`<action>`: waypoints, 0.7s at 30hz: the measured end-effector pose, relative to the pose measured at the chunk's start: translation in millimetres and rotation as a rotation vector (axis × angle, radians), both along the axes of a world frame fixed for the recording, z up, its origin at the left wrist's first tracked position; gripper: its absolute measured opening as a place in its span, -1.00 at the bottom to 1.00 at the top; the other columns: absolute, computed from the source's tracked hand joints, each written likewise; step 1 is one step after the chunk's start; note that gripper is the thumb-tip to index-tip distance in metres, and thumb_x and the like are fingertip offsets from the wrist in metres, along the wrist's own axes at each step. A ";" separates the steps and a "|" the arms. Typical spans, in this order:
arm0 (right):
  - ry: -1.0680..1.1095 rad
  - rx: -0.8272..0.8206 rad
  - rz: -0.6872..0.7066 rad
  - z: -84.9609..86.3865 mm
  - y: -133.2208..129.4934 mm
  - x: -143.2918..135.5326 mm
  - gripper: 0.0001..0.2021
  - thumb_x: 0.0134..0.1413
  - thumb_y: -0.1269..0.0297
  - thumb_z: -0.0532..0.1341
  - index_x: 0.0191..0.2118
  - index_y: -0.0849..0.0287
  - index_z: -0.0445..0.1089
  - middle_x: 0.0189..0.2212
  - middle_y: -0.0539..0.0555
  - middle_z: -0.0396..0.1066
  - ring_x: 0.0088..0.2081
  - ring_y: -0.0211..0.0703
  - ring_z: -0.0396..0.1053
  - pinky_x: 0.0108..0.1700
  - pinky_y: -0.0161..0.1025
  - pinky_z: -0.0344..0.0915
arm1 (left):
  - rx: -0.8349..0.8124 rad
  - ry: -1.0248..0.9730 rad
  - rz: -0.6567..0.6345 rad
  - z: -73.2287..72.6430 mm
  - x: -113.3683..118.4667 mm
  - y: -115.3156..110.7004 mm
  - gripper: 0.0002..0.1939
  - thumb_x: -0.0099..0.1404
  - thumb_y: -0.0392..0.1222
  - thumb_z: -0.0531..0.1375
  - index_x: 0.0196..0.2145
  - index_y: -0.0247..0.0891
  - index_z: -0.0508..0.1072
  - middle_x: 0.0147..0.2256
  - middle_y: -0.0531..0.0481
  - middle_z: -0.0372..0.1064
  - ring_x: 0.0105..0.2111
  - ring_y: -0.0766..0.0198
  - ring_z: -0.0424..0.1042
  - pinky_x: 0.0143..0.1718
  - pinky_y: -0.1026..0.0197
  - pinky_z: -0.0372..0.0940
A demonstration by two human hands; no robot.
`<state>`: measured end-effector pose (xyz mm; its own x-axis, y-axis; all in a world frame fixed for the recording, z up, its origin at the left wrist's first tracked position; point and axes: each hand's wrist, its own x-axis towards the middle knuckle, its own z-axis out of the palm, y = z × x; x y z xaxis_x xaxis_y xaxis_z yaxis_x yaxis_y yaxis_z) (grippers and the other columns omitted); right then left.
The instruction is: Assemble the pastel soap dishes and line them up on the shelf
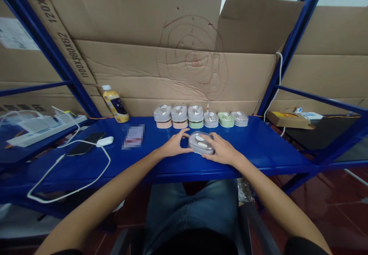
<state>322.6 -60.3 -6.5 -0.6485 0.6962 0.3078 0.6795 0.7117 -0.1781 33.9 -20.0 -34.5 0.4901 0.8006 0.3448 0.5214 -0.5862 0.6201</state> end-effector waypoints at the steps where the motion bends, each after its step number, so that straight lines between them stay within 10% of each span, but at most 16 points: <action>1: 0.004 -0.005 -0.040 -0.8 -4.3 13.0 -0.16 0.21 -0.16 0.26 0.50 -0.11 -0.02 0.20 0.26 0.23 0.19 0.27 0.35 0.14 0.13 0.42 | 0.009 0.006 0.007 0.0 -0.6 0.0 0.00 0.13 0.14 0.45 0.36 -0.17 0.08 0.10 -0.21 0.45 0.16 -0.11 0.42 0.24 -0.18 0.27; 12: -0.050 0.022 -0.782 -16.8 19.0 221.8 -0.12 0.15 -0.21 0.26 0.47 0.12 0.09 0.09 0.47 0.33 0.03 0.35 0.48 0.10 0.09 0.34 | 0.051 0.053 0.035 -1.8 -2.8 4.7 -0.37 0.32 0.10 0.27 0.24 -0.15 0.23 0.02 -0.12 0.48 0.09 -0.03 0.46 0.15 -0.12 0.36; 21: 0.211 0.015 -1.145 4.5 91.4 227.9 -0.15 0.12 -0.16 0.34 0.40 0.19 0.21 0.12 0.50 0.40 0.16 0.36 0.38 0.08 0.03 0.28 | 0.042 0.042 0.030 -2.1 -3.7 5.6 -0.37 0.32 0.10 0.26 0.24 -0.18 0.22 0.03 -0.15 0.47 0.08 -0.03 0.47 0.18 -0.14 0.35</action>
